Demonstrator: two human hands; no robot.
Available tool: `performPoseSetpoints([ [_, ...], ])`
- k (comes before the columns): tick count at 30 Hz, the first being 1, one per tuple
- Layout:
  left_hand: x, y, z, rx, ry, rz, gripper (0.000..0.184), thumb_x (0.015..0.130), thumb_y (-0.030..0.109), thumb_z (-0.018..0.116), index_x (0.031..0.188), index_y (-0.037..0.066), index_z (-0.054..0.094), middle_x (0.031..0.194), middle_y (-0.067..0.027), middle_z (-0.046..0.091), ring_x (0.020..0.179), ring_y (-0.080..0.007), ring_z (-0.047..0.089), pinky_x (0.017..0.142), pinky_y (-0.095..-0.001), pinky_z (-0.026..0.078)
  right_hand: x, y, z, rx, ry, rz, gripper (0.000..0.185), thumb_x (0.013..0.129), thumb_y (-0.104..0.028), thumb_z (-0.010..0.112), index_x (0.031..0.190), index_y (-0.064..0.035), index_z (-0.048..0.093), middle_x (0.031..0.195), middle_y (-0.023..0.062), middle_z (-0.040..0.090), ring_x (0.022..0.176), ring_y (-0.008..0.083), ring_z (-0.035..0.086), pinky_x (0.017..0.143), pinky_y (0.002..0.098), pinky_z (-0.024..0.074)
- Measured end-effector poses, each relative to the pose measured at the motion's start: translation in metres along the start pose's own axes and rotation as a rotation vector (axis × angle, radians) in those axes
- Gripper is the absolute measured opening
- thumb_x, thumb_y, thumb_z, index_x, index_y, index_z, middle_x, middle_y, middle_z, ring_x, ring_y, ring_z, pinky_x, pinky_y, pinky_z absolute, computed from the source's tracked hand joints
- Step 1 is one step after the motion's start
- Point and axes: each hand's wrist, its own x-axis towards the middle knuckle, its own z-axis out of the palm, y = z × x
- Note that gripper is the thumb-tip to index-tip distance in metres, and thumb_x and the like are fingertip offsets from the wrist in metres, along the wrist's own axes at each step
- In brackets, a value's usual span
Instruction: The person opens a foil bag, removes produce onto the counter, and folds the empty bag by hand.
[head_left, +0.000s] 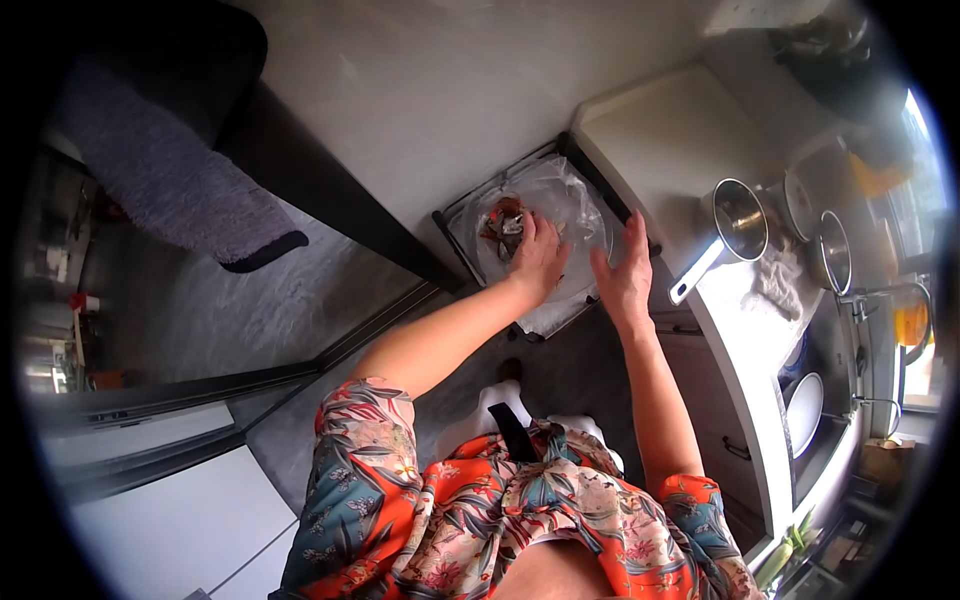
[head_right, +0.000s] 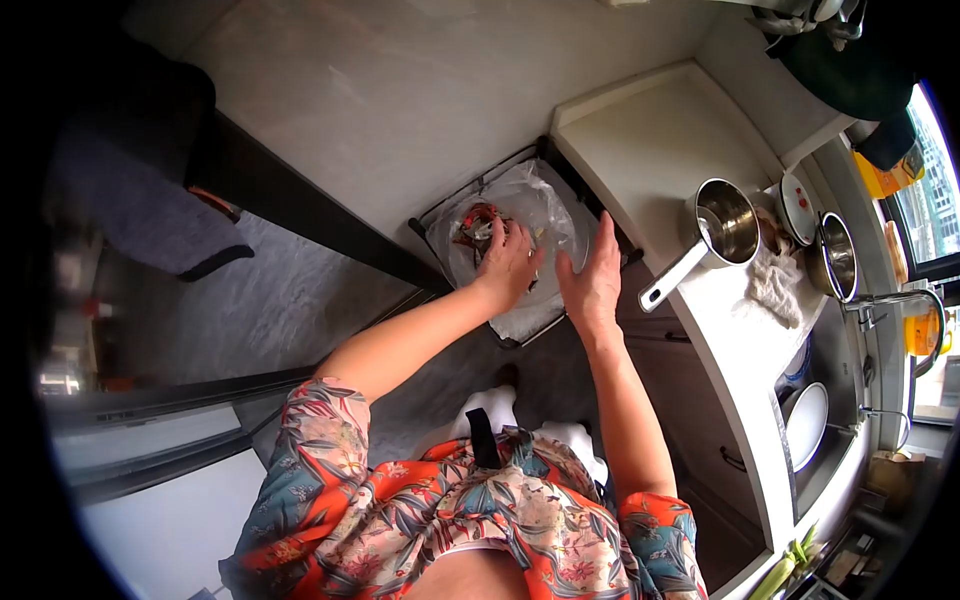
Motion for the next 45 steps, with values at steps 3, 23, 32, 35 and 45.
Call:
performPoseSetpoints([
  [3,0.000,0.006,0.008,-0.078,0.098,0.021,0.042,0.090,0.025,0.047,0.127,0.007,0.053,0.130,-0.0206,0.049,0.126,-0.0396,0.037,0.107,-0.0596,0.015,0.013,-0.031,-0.003,0.033,-0.001,-0.172,0.042,0.081,-0.007,0.063,0.121,-0.0029,0.054,0.115,0.0144,0.061,0.103,0.0272,0.061,0.086,0.0355,0.0491],
  [23,-0.050,-0.076,-0.004,-1.025,0.593,-0.342,0.051,0.070,0.006,0.070,0.119,0.004,0.056,0.113,-0.0154,0.059,0.103,-0.0310,0.057,0.088,-0.0388,0.047,0.030,0.010,0.039,0.347,-0.338,0.238,0.045,0.078,-0.017,0.075,0.116,-0.0010,0.057,0.103,0.0126,0.065,0.092,0.0166,0.063,0.082,0.0290,0.0486],
  [32,-0.056,-0.089,0.000,-1.503,0.436,-0.417,0.079,0.067,0.018,0.074,0.136,0.000,0.039,0.120,-0.0170,0.059,0.109,-0.0262,0.057,0.094,-0.0336,0.043,0.061,-0.020,-0.004,1.101,-0.082,0.347,0.013,0.091,-0.004,0.055,0.103,-0.0003,0.061,0.088,0.0011,0.065,0.080,0.0073,0.060,0.073,0.0226,0.0493],
  [35,-0.056,-0.096,-0.012,-1.763,0.386,-0.390,0.066,0.073,0.013,0.073,0.131,-0.003,0.045,0.113,-0.0106,0.061,0.099,-0.0164,0.058,0.087,-0.0291,0.045,0.068,-0.018,-0.010,1.140,-0.043,0.440,0.018,0.093,-0.013,0.055,0.107,-0.0031,0.059,0.093,0.0039,0.065,0.085,0.0112,0.063,0.074,0.0275,0.0521],
  [45,-0.077,-0.111,-0.088,-1.723,0.565,-0.433,0.046,0.079,0.017,0.073,0.116,-0.002,0.054,0.089,-0.0065,0.066,0.076,-0.0122,0.060,0.071,-0.0281,0.050,0.033,-0.045,-0.023,0.743,-0.204,0.417,0.082,0.084,-0.038,0.070,0.144,-0.0027,0.026,0.131,0.0227,0.047,0.111,0.0280,0.055,0.079,0.0360,0.0524],
])
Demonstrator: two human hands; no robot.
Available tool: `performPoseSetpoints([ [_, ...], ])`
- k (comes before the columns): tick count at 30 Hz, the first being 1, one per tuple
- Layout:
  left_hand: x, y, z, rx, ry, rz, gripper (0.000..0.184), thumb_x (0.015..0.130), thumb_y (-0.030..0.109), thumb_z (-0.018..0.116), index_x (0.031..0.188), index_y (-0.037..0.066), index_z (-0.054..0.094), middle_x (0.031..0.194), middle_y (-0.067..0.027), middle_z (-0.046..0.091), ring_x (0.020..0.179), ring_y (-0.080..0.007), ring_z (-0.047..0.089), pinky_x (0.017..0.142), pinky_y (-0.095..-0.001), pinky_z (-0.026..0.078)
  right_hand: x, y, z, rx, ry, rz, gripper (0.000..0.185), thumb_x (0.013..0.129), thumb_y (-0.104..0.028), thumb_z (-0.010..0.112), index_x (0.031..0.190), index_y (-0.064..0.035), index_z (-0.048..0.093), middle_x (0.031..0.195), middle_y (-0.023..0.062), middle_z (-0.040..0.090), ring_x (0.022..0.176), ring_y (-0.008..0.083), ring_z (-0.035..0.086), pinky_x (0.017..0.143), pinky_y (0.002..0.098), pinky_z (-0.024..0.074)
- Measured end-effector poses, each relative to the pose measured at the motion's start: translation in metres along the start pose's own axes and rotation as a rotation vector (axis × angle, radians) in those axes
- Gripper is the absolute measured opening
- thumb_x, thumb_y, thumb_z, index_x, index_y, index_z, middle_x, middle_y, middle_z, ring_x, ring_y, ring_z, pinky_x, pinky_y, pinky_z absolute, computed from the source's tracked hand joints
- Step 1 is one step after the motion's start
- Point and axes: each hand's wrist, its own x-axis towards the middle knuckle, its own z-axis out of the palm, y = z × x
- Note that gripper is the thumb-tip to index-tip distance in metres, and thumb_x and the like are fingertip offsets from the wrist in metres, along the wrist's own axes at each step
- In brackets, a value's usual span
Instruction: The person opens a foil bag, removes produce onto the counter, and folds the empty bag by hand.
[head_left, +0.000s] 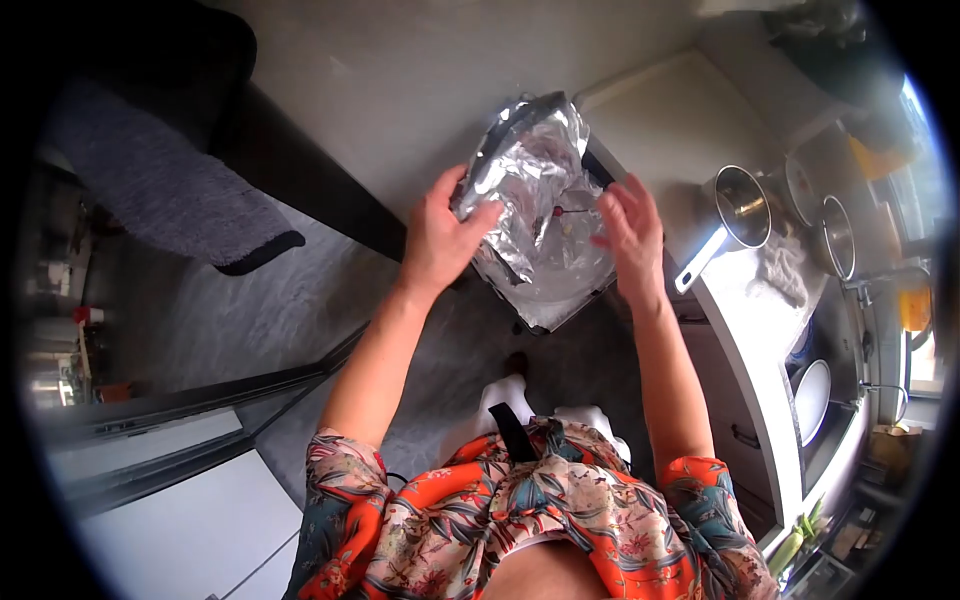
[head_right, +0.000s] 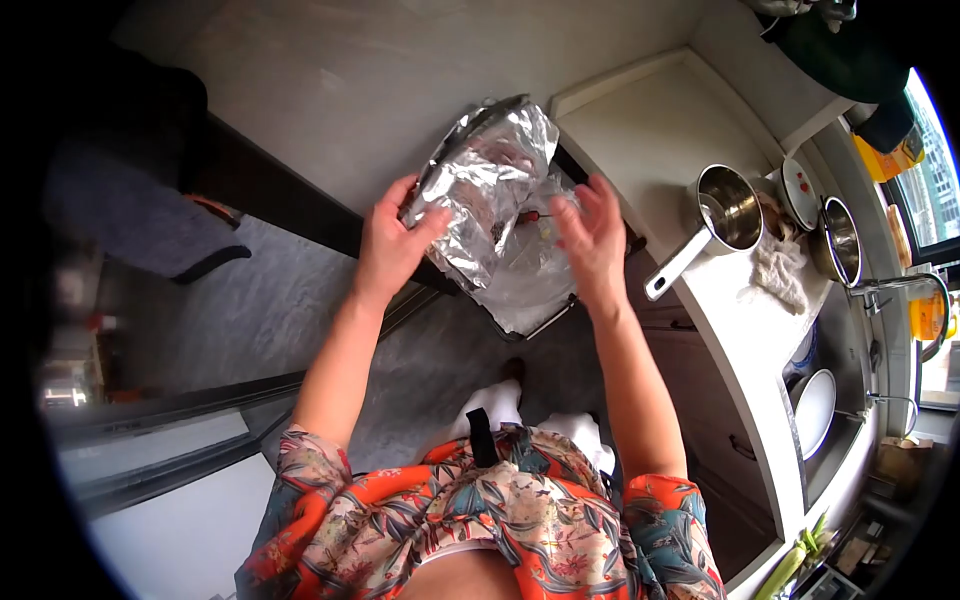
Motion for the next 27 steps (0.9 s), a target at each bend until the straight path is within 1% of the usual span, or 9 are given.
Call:
performPoseSetpoints([
  [2,-0.011,0.016,0.012,0.192,-0.053,0.071,0.054,0.077,0.018,0.075,0.122,0.001,0.051,0.087,-0.0077,0.066,0.074,-0.0144,0.061,0.070,-0.0286,0.050,-0.036,-0.010,0.017,0.110,-0.250,0.031,0.089,0.079,-0.039,0.075,0.144,-0.0028,0.026,0.134,0.0240,0.044,0.114,0.0304,0.054,0.084,0.0387,0.0510],
  [4,-0.014,0.017,0.020,0.035,-0.190,0.067,0.069,0.070,0.017,0.080,0.129,0.006,0.047,0.093,-0.0102,0.062,0.077,-0.0176,0.060,0.071,-0.0303,0.050,-0.044,-0.009,0.024,0.118,-0.327,0.028,0.088,0.077,-0.035,0.077,0.142,-0.0011,0.028,0.131,0.0233,0.048,0.115,0.0306,0.054,0.090,0.0387,0.0487],
  [6,-0.016,0.017,0.015,0.218,-0.217,0.163,0.067,0.073,0.009,0.077,0.132,0.009,0.047,0.108,-0.0057,0.059,0.091,-0.0125,0.057,0.068,-0.0257,0.051,-0.044,-0.014,0.022,0.136,-0.341,0.054,0.083,0.079,-0.036,0.075,0.139,0.0015,0.032,0.125,0.0208,0.054,0.110,0.0267,0.057,0.086,0.0358,0.0506],
  [13,-0.026,0.004,0.024,0.208,-0.290,0.068,0.046,0.074,-0.003,0.072,0.117,0.004,0.058,0.098,-0.0021,0.058,0.084,-0.0103,0.060,0.069,-0.0249,0.052,-0.048,-0.006,0.016,0.166,-0.347,0.209,0.075,0.080,-0.033,0.075,0.133,0.0048,0.039,0.112,0.0146,0.063,0.096,0.0179,0.061,0.071,0.0281,0.0509],
  [16,-0.028,-0.003,0.022,0.120,-0.261,0.007,0.039,0.075,-0.003,0.071,0.112,0.000,0.059,0.097,-0.0019,0.059,0.081,-0.0086,0.060,0.069,-0.0235,0.052,-0.046,0.010,0.018,0.126,-0.290,0.098,0.053,0.083,-0.016,0.071,0.125,0.0070,0.046,0.103,0.0134,0.065,0.089,0.0152,0.062,0.075,0.0281,0.0511],
  [17,-0.028,-0.008,0.021,-0.048,-0.179,-0.116,0.027,0.075,0.003,0.072,0.099,-0.001,0.061,0.092,-0.0037,0.059,0.077,-0.0108,0.059,0.067,-0.0252,0.050,-0.046,0.014,0.015,0.166,-0.248,0.083,0.046,0.084,-0.010,0.068,0.122,0.0069,0.048,0.101,0.0123,0.065,0.088,0.0144,0.062,0.075,0.0277,0.0510],
  [19,-0.026,-0.012,0.007,-0.145,-0.069,-0.142,0.019,0.077,-0.001,0.068,0.095,-0.001,0.061,0.086,-0.0019,0.062,0.074,-0.0086,0.059,0.066,-0.0231,0.049,-0.045,0.011,0.009,0.269,-0.155,0.078,0.037,0.084,0.001,0.063,0.118,0.0064,0.050,0.097,0.0086,0.065,0.086,0.0131,0.062,0.077,0.0264,0.0510],
  [23,-0.031,0.007,-0.019,-0.425,0.101,-0.183,0.016,0.077,-0.003,0.064,0.092,-0.001,0.059,0.081,-0.0032,0.064,0.070,-0.0088,0.059,0.068,-0.0228,0.048,-0.050,0.008,-0.015,0.393,0.068,0.181,0.035,0.086,-0.003,0.061,0.117,0.0053,0.049,0.096,0.0058,0.063,0.085,0.0108,0.061,0.074,0.0271,0.0538],
  [27,-0.045,-0.008,-0.028,-0.515,0.150,-0.191,0.018,0.077,-0.007,0.061,0.092,0.002,0.057,0.085,-0.0034,0.062,0.074,-0.0096,0.059,0.073,-0.0247,0.048,-0.065,0.023,-0.028,0.516,0.077,0.232,0.036,0.085,0.000,0.057,0.120,0.0036,0.046,0.098,0.0054,0.063,0.082,0.0117,0.064,0.069,0.0253,0.0574],
])
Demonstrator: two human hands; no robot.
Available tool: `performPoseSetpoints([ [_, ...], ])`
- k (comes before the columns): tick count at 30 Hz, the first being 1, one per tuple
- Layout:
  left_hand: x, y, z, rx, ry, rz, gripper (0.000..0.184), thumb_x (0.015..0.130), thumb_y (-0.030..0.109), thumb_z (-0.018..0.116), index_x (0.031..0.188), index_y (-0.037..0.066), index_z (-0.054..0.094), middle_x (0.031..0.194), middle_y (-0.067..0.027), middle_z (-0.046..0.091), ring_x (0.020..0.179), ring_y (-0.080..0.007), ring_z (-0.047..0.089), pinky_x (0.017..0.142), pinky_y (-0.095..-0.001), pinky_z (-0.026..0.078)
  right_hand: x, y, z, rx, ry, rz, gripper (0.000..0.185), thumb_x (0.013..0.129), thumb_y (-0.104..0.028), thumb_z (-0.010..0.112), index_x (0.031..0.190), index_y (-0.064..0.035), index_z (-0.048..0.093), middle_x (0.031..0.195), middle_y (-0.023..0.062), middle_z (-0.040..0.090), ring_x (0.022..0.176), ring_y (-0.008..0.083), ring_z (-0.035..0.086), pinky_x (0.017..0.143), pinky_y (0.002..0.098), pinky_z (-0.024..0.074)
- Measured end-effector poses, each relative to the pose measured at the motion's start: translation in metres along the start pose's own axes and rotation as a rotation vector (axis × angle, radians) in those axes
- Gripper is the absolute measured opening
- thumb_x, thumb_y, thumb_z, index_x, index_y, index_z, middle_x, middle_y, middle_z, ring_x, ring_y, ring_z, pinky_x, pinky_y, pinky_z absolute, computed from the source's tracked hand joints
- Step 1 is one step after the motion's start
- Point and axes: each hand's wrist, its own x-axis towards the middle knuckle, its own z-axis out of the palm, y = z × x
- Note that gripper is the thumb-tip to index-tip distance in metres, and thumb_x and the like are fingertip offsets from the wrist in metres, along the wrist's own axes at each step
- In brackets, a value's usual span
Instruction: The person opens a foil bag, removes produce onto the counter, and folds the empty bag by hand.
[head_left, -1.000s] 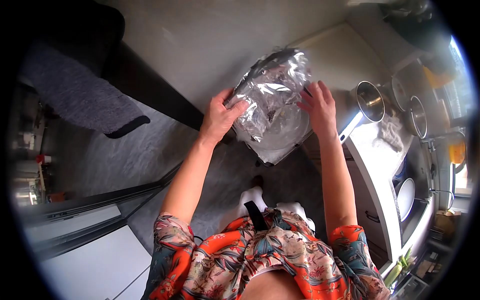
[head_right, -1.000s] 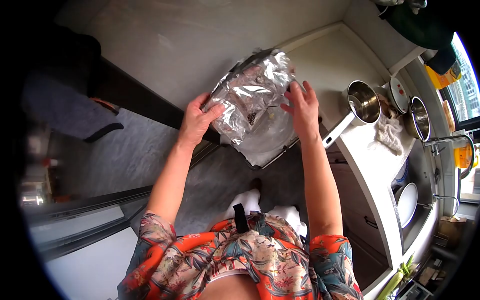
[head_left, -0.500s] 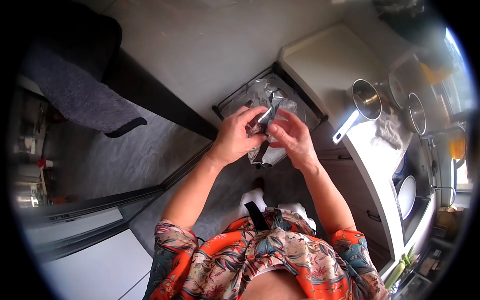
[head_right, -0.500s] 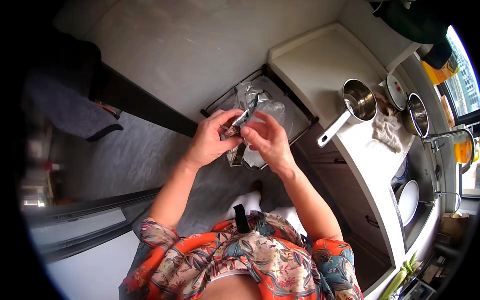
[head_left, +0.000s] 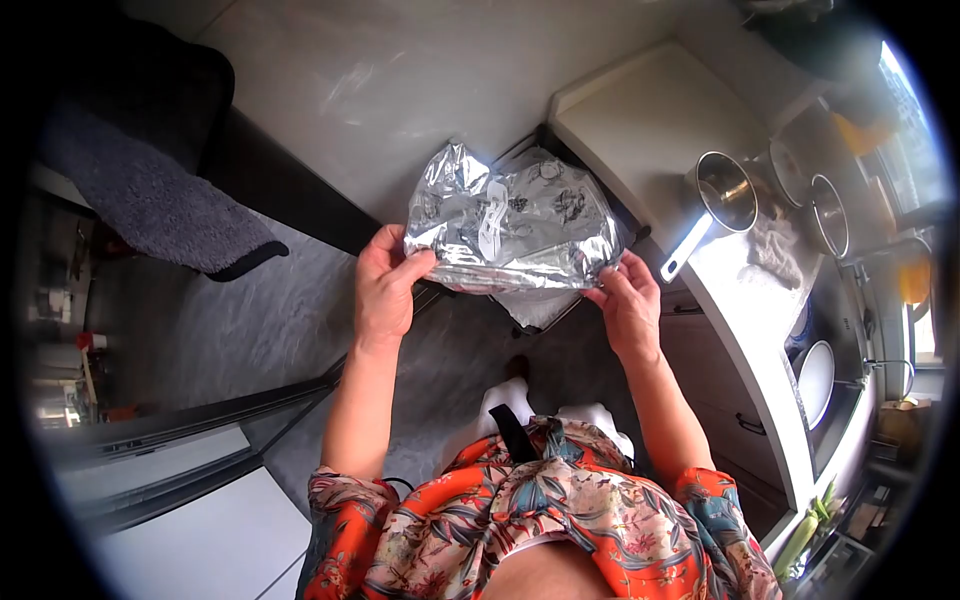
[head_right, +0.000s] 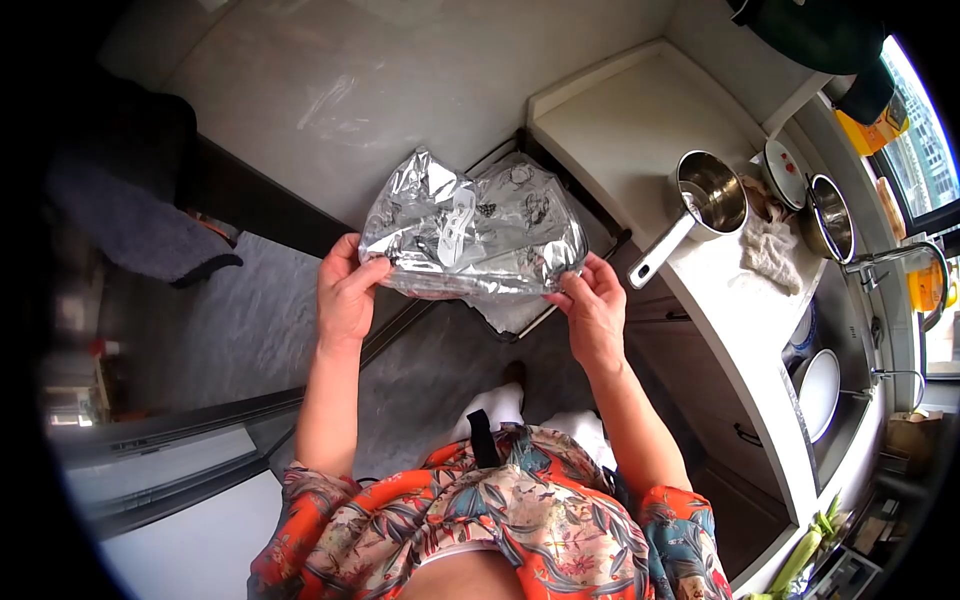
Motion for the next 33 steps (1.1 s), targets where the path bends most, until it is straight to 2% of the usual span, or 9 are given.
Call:
performPoseSetpoints([
  [5,-0.007,-0.016,-0.020,-0.068,0.004,-0.112,0.020,0.076,-0.012,0.056,0.088,0.004,0.054,0.086,-0.0040,0.062,0.078,-0.0117,0.060,0.074,-0.0262,0.050,-0.007,0.001,-0.015,0.238,-0.173,0.181,0.039,0.092,-0.021,0.054,0.123,0.0021,0.045,0.099,0.0095,0.064,0.082,0.0215,0.066,0.069,0.0411,0.0582],
  [6,-0.010,-0.013,-0.016,-0.121,0.003,-0.132,0.021,0.075,-0.015,0.053,0.083,0.005,0.052,0.086,-0.0046,0.062,0.078,-0.0136,0.061,0.074,-0.0271,0.051,-0.002,0.002,-0.018,0.277,-0.126,0.305,0.050,0.094,-0.038,0.050,0.126,0.0006,0.042,0.099,0.0128,0.064,0.080,0.0280,0.066,0.066,0.0479,0.0572],
  [9,-0.011,-0.016,-0.023,-0.246,-0.117,-0.136,0.023,0.074,-0.016,0.051,0.079,0.006,0.051,0.084,-0.0060,0.062,0.078,-0.0153,0.062,0.075,-0.0286,0.051,0.002,-0.004,-0.011,0.110,0.019,0.443,0.054,0.094,-0.042,0.050,0.127,-0.0001,0.042,0.097,0.0147,0.064,0.077,0.0302,0.066,0.063,0.0478,0.0571],
  [13,-0.011,-0.015,-0.024,-0.315,-0.163,-0.170,0.026,0.072,-0.019,0.050,0.073,0.007,0.047,0.085,-0.0064,0.062,0.080,-0.0175,0.061,0.077,-0.0322,0.052,0.017,-0.003,-0.016,-0.018,-0.183,0.511,0.044,0.093,-0.036,0.055,0.115,0.0013,0.053,0.097,0.0133,0.064,0.074,0.0262,0.066,0.056,0.0415,0.0588],
  [17,-0.012,-0.012,-0.035,-0.362,-0.126,-0.193,0.033,0.071,-0.019,0.049,0.093,0.002,0.061,0.101,-0.0107,0.065,0.096,-0.0223,0.062,0.087,-0.0388,0.050,0.007,-0.008,-0.018,-0.040,-0.273,0.388,0.025,0.093,-0.019,0.056,0.110,-0.0012,0.061,0.092,0.0074,0.066,0.078,0.0190,0.066,0.057,0.0365,0.0593],
  [18,-0.007,-0.029,-0.059,-0.350,-0.209,-0.122,0.054,0.070,-0.019,0.049,0.120,0.001,0.056,0.117,-0.0128,0.061,0.110,-0.0262,0.057,0.097,-0.0419,0.045,0.001,-0.012,-0.016,0.001,-0.308,0.318,0.021,0.092,-0.014,0.059,0.109,-0.0021,0.063,0.092,0.0052,0.068,0.080,0.0150,0.066,0.063,0.0337,0.0585],
  [21,-0.012,-0.024,-0.062,-0.207,-0.132,-0.148,0.054,0.070,-0.017,0.048,0.121,-0.001,0.053,0.116,-0.0132,0.061,0.111,-0.0255,0.056,0.098,-0.0413,0.043,-0.009,-0.009,-0.018,-0.107,-0.342,0.118,0.021,0.090,-0.016,0.062,0.106,-0.0023,0.065,0.095,0.0043,0.068,0.082,0.0119,0.064,0.071,0.0296,0.0553],
  [29,-0.034,0.001,-0.035,0.644,0.271,0.221,0.036,0.082,0.007,0.065,0.115,0.001,0.054,0.103,-0.0038,0.058,0.096,-0.0115,0.054,0.081,-0.0261,0.046,-0.026,-0.001,0.002,-0.283,-0.377,-0.233,0.012,0.087,-0.002,0.064,0.099,0.0019,0.066,0.092,0.0020,0.063,0.082,0.0091,0.060,0.073,0.0240,0.0510],
  [33,-0.045,0.024,0.023,0.344,-0.075,0.039,0.025,0.085,0.017,0.069,0.099,0.002,0.056,0.080,0.0009,0.057,0.067,-0.0064,0.052,0.061,-0.0201,0.043,-0.037,0.016,0.020,-0.373,-0.414,-0.353,0.015,0.082,0.003,0.067,0.097,0.0014,0.067,0.092,0.0049,0.061,0.079,0.0101,0.059,0.067,0.0234,0.0511],
])
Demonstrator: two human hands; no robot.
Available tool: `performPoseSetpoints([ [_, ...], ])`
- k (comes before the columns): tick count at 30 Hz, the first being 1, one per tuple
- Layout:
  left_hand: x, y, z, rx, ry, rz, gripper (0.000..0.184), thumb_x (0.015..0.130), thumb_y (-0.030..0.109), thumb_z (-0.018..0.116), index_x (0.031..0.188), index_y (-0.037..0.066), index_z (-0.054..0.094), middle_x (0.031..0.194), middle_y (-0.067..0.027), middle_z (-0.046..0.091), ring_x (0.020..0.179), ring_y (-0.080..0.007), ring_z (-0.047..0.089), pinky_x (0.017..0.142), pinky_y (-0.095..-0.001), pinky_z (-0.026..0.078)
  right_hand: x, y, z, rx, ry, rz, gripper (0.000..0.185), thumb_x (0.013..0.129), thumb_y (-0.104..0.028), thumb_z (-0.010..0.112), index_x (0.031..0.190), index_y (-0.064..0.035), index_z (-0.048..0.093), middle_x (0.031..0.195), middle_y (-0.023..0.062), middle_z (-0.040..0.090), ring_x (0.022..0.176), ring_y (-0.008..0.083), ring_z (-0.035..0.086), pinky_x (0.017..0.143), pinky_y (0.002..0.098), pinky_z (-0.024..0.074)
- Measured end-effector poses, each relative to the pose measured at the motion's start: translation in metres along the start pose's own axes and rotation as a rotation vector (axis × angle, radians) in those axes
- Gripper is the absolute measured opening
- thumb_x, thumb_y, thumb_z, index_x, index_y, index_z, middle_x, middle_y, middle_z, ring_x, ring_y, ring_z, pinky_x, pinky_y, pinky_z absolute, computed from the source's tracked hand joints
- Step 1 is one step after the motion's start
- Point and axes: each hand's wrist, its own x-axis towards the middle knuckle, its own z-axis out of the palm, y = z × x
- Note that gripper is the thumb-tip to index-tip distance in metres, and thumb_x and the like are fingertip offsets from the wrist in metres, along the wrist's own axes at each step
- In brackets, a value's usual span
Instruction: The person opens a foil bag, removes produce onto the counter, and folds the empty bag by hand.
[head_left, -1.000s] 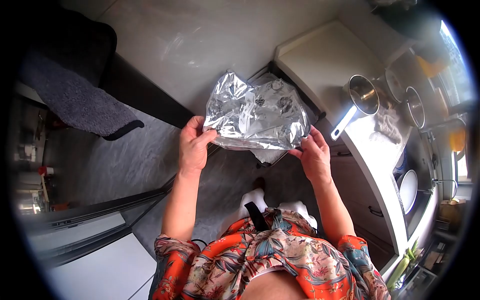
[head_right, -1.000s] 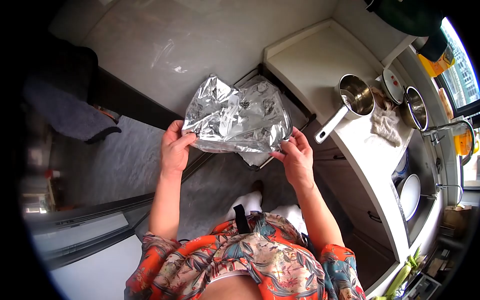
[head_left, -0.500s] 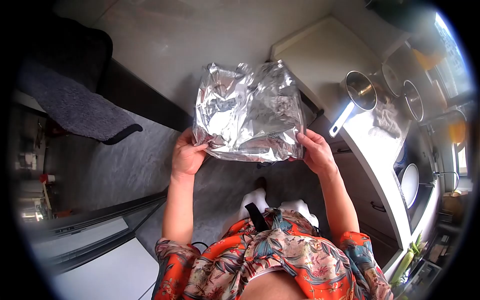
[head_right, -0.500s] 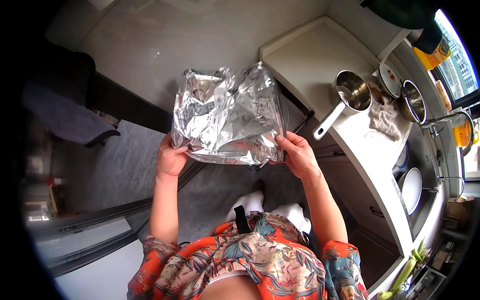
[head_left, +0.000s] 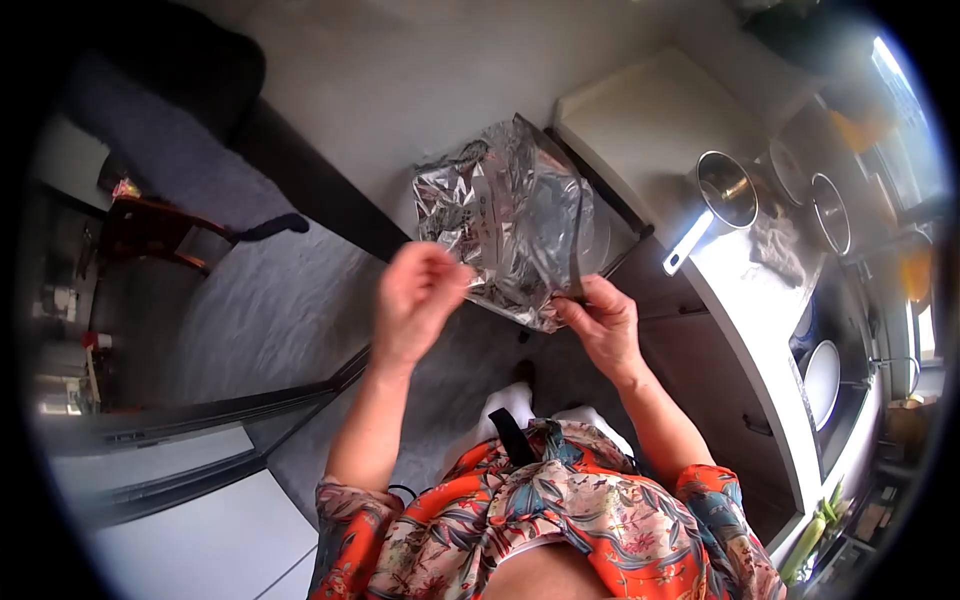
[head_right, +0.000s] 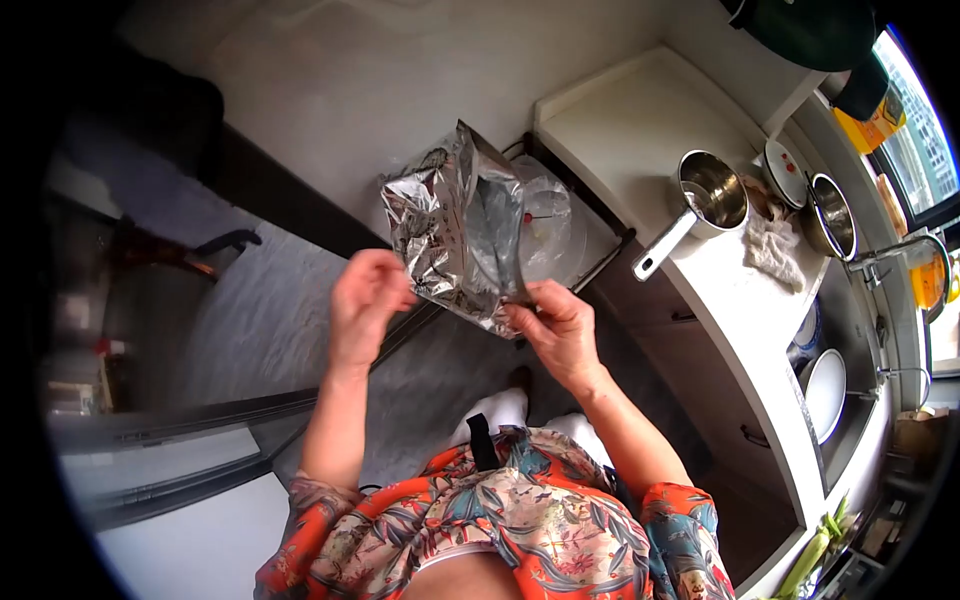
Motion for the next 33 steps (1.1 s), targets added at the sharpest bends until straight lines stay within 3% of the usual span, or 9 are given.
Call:
performPoseSetpoints([
  [5,0.009,0.006,0.041,0.424,-0.024,0.042,0.026,0.078,0.013,0.067,0.063,-0.002,0.052,0.053,-0.0067,0.055,0.051,-0.0076,0.050,0.049,-0.0274,0.041,-0.014,-0.012,0.002,-0.258,-0.176,0.125,0.026,0.079,-0.010,0.074,0.102,-0.0004,0.066,0.092,0.0079,0.064,0.079,0.0139,0.062,0.066,0.0269,0.0525],
  [10,-0.017,0.001,0.049,0.572,0.009,0.113,0.018,0.075,0.008,0.062,0.063,-0.002,0.052,0.054,-0.0099,0.057,0.049,-0.0139,0.054,0.049,-0.0298,0.042,-0.028,-0.033,-0.026,-0.184,0.006,0.144,0.031,0.089,-0.014,0.064,0.114,0.0028,0.057,0.102,0.0083,0.063,0.094,0.0136,0.059,0.083,0.0267,0.0492],
  [16,-0.046,-0.006,0.084,0.757,0.009,0.482,0.014,0.072,0.005,0.060,0.064,-0.002,0.052,0.061,-0.0147,0.055,0.052,-0.0313,0.055,0.050,-0.0374,0.044,-0.033,-0.078,0.005,-0.086,-0.136,-0.084,0.020,0.094,-0.011,0.052,0.108,0.0021,0.058,0.098,0.0167,0.063,0.087,0.0233,0.064,0.077,0.0314,0.0502],
  [18,-0.064,0.001,0.075,0.546,-0.029,0.180,0.013,0.072,0.001,0.057,0.063,-0.002,0.048,0.060,-0.0121,0.050,0.049,-0.0182,0.050,0.047,-0.0321,0.038,-0.030,-0.050,-0.009,-0.383,-0.031,-0.165,0.020,0.093,-0.010,0.052,0.109,0.0020,0.057,0.103,0.0203,0.061,0.087,0.0292,0.064,0.076,0.0327,0.0506],
  [19,-0.071,0.007,0.071,0.576,-0.002,0.231,0.012,0.072,0.000,0.056,0.063,-0.003,0.048,0.059,-0.0111,0.049,0.048,-0.0156,0.048,0.046,-0.0304,0.037,-0.033,-0.050,-0.015,-0.359,-0.115,0.014,0.023,0.090,-0.009,0.055,0.110,0.0019,0.057,0.109,0.0216,0.059,0.090,0.0337,0.063,0.077,0.0350,0.0513],
  [22,-0.089,0.012,0.063,0.592,0.075,0.278,0.008,0.072,-0.002,0.055,0.065,-0.004,0.051,0.059,-0.0088,0.049,0.048,-0.0131,0.047,0.046,-0.0278,0.036,-0.050,-0.024,-0.018,-0.914,-0.300,-0.265,0.030,0.083,-0.012,0.059,0.112,-0.0029,0.060,0.111,0.0165,0.059,0.107,0.0310,0.056,0.091,0.0392,0.0448],
  [25,-0.104,0.008,0.063,0.589,0.090,0.265,0.011,0.073,-0.002,0.055,0.064,-0.004,0.048,0.058,-0.0089,0.047,0.048,-0.0131,0.044,0.045,-0.0281,0.036,-0.059,-0.048,-0.007,-1.127,-0.571,-0.138,0.036,0.077,-0.009,0.063,0.112,-0.0015,0.058,0.118,0.0141,0.057,0.114,0.0306,0.051,0.093,0.0392,0.0428],
  [30,-0.121,0.003,0.063,0.588,0.092,0.286,0.019,0.074,-0.002,0.055,0.062,-0.003,0.040,0.056,-0.0090,0.043,0.047,-0.0134,0.039,0.045,-0.0293,0.033,-0.064,-0.039,0.011,-0.950,-0.847,-0.528,0.035,0.075,-0.014,0.062,0.109,-0.0096,0.061,0.122,0.0101,0.055,0.121,0.0286,0.045,0.099,0.0423,0.0389],
  [33,-0.130,0.015,0.062,0.598,0.148,0.311,0.020,0.074,-0.003,0.055,0.062,-0.002,0.039,0.057,-0.0084,0.041,0.048,-0.0129,0.039,0.046,-0.0297,0.032,-0.073,-0.030,0.008,-1.462,-1.143,-0.230,0.030,0.082,-0.028,0.058,0.103,-0.0084,0.067,0.132,0.0090,0.051,0.126,0.0309,0.040,0.105,0.0560,0.0277],
])
